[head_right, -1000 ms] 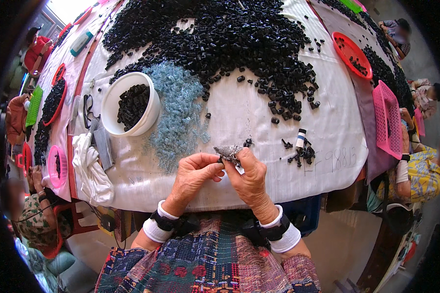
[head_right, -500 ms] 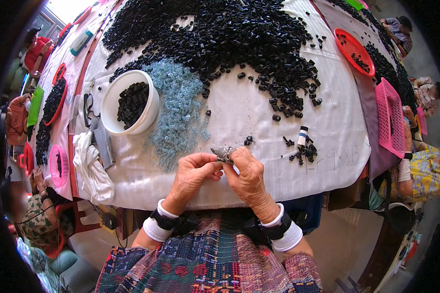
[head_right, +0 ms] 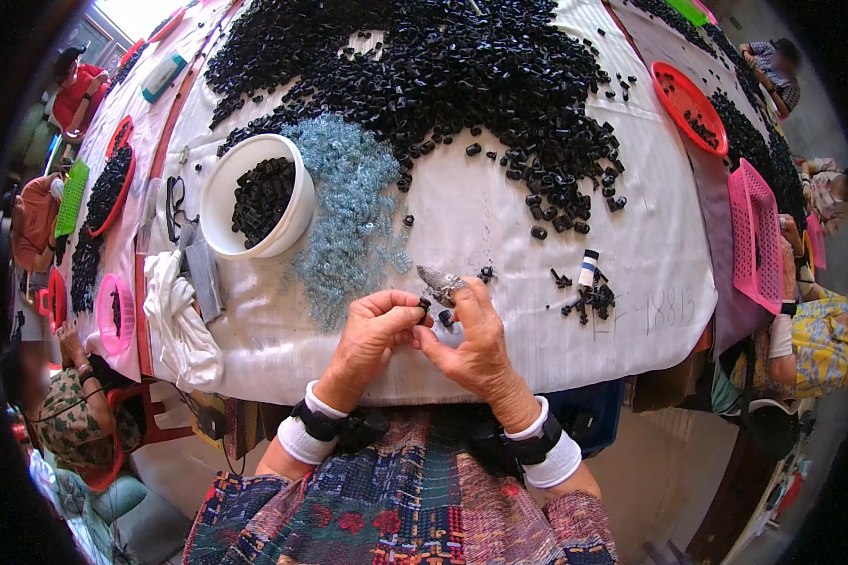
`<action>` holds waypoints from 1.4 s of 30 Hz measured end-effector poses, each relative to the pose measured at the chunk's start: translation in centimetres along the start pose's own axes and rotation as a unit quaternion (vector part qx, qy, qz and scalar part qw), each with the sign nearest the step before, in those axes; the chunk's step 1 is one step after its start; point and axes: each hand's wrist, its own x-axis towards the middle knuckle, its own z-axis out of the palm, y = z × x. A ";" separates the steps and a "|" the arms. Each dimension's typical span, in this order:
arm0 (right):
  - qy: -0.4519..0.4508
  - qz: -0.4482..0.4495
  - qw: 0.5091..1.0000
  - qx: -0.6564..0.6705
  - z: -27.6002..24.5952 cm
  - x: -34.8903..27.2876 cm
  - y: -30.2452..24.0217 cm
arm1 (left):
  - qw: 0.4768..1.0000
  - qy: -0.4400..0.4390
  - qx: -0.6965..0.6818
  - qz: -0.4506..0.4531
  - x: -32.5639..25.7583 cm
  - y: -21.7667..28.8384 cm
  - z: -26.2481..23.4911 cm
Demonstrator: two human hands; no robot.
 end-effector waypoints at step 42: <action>-0.023 -0.121 0.984 -0.131 -0.2 -0.4 0.8 | 0.992 -0.065 0.100 -0.032 -0.7 1.3 -0.1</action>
